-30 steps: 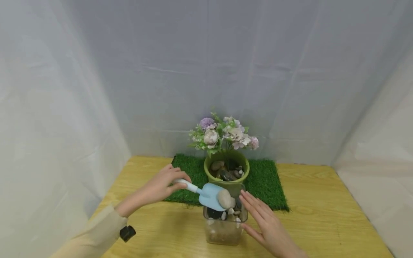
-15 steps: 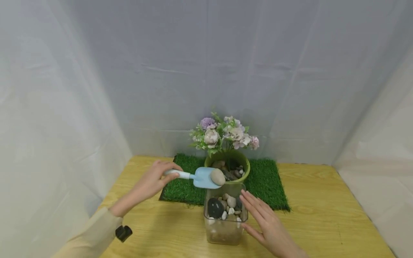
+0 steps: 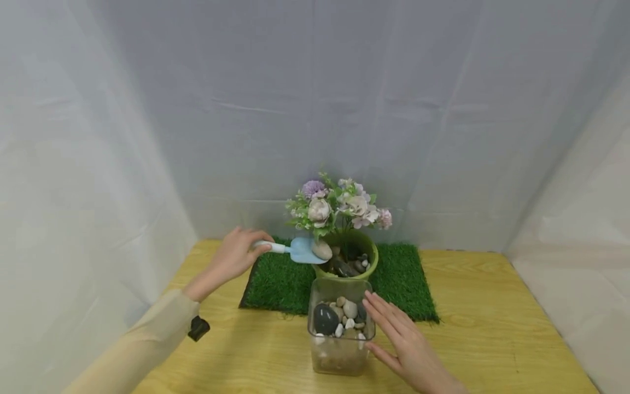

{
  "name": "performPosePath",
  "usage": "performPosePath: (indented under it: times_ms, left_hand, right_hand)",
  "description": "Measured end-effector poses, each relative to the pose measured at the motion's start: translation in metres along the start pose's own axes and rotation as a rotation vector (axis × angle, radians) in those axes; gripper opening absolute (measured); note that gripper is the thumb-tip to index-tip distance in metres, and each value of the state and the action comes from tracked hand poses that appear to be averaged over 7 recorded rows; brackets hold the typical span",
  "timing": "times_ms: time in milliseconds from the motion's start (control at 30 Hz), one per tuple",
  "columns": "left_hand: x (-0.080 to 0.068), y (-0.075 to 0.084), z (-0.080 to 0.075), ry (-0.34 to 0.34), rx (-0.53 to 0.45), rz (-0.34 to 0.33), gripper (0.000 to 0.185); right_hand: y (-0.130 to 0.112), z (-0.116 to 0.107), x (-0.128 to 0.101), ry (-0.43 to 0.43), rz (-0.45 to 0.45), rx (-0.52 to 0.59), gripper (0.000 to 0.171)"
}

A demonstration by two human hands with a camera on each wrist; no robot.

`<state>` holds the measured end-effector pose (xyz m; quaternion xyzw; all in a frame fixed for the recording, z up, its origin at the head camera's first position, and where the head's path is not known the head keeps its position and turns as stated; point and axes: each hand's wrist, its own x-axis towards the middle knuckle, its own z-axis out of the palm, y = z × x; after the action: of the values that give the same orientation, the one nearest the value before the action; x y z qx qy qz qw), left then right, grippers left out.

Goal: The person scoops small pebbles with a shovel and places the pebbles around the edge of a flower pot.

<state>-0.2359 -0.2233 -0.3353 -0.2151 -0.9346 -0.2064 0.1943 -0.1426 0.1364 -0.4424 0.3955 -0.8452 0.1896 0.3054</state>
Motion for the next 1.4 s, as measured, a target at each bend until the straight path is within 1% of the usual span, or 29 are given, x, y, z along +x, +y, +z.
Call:
performPosePath:
  times_ms: [167, 400, 733, 967, 1100, 1233, 1400]
  left_hand:
    - [0.01, -0.003, -0.001, -0.038, 0.059, 0.012, 0.018]
    - [0.017, -0.001, -0.01, -0.108, 0.141, 0.021, 0.016]
    - [0.03, 0.013, -0.024, -0.176, 0.236, 0.011, 0.017]
    - [0.037, 0.021, -0.029, -0.235, 0.263, -0.001, 0.017]
    - [0.042, 0.024, -0.03, -0.248, 0.285, 0.015, 0.017]
    - [0.047, 0.029, -0.031, -0.244, 0.32, 0.046, 0.015]
    - [0.052, 0.04, -0.035, -0.244, 0.342, 0.058, 0.014]
  right_hand:
    - [-0.001, 0.001, 0.0, 0.005, -0.005, 0.006, 0.07]
    - [0.0, 0.001, 0.0, 0.006, -0.01, 0.004, 0.073]
    - [0.0, 0.0, 0.002, 0.019, -0.01, 0.004, 0.073]
    - [0.001, 0.0, 0.001, 0.012, -0.005, 0.0, 0.074]
    - [0.001, 0.0, 0.001, 0.013, -0.004, -0.004, 0.074]
    - [0.001, 0.001, 0.0, 0.011, -0.003, -0.005, 0.074]
    - [0.001, 0.002, -0.001, 0.013, -0.004, 0.0, 0.074]
